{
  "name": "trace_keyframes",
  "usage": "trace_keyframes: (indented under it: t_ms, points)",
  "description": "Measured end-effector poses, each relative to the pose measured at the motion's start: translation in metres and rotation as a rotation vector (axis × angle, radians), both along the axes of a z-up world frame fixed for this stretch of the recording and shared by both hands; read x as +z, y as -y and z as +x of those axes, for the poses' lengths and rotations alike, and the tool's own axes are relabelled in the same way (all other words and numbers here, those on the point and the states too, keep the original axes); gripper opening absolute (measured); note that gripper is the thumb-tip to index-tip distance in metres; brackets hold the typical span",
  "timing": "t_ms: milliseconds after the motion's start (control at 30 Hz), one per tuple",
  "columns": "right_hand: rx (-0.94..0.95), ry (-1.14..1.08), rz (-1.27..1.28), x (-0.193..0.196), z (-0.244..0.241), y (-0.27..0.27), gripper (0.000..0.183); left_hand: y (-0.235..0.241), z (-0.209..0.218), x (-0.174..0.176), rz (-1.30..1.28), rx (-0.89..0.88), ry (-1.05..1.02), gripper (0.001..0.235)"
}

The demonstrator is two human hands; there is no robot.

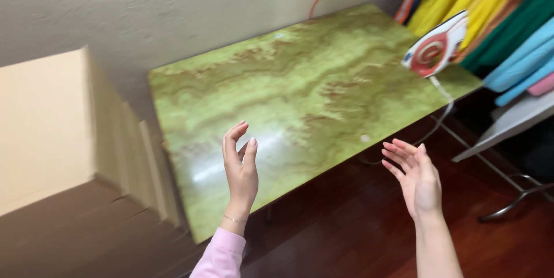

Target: The person folds a black t-shirt and places it into a clear plastic bag. They then retrieve a cardboard box, place the bagged shirt inside, and close the box. The person repeats the process of bagging the shirt and placing it into a box.

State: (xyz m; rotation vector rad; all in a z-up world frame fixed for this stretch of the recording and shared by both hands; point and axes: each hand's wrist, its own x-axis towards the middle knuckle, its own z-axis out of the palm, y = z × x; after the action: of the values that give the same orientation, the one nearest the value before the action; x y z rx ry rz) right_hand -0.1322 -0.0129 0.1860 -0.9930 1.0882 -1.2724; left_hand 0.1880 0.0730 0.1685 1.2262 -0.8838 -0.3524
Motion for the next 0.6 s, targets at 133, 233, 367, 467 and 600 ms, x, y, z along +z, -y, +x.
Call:
trace_keyframes:
  t_ms: [133, 233, 367, 467, 600]
  points:
    - [-0.055, -0.018, -0.007, 0.003, -0.059, 0.031, 0.057, 0.063, -0.040, -0.020, 0.168, -0.046, -0.124, 0.037]
    - [-0.113, -0.018, 0.002, 0.004, -0.093, 0.049, 0.053, 0.096, -0.058, -0.027, 0.353, -0.147, -0.282, 0.047]
    - [-0.185, 0.002, -0.018, -0.016, -0.129, 0.082, 0.035, 0.126, -0.069, -0.029, 0.546, -0.201, -0.478, 0.061]
    - [-0.212, 0.035, -0.015, -0.034, -0.139, 0.115, 0.030, 0.142, -0.073, -0.014, 0.599, -0.157, -0.515, 0.064]
    - [-0.196, 0.066, -0.033, -0.049, -0.136, 0.167, 0.029, 0.183, -0.066, -0.035, 0.586, -0.136, -0.539, 0.060]
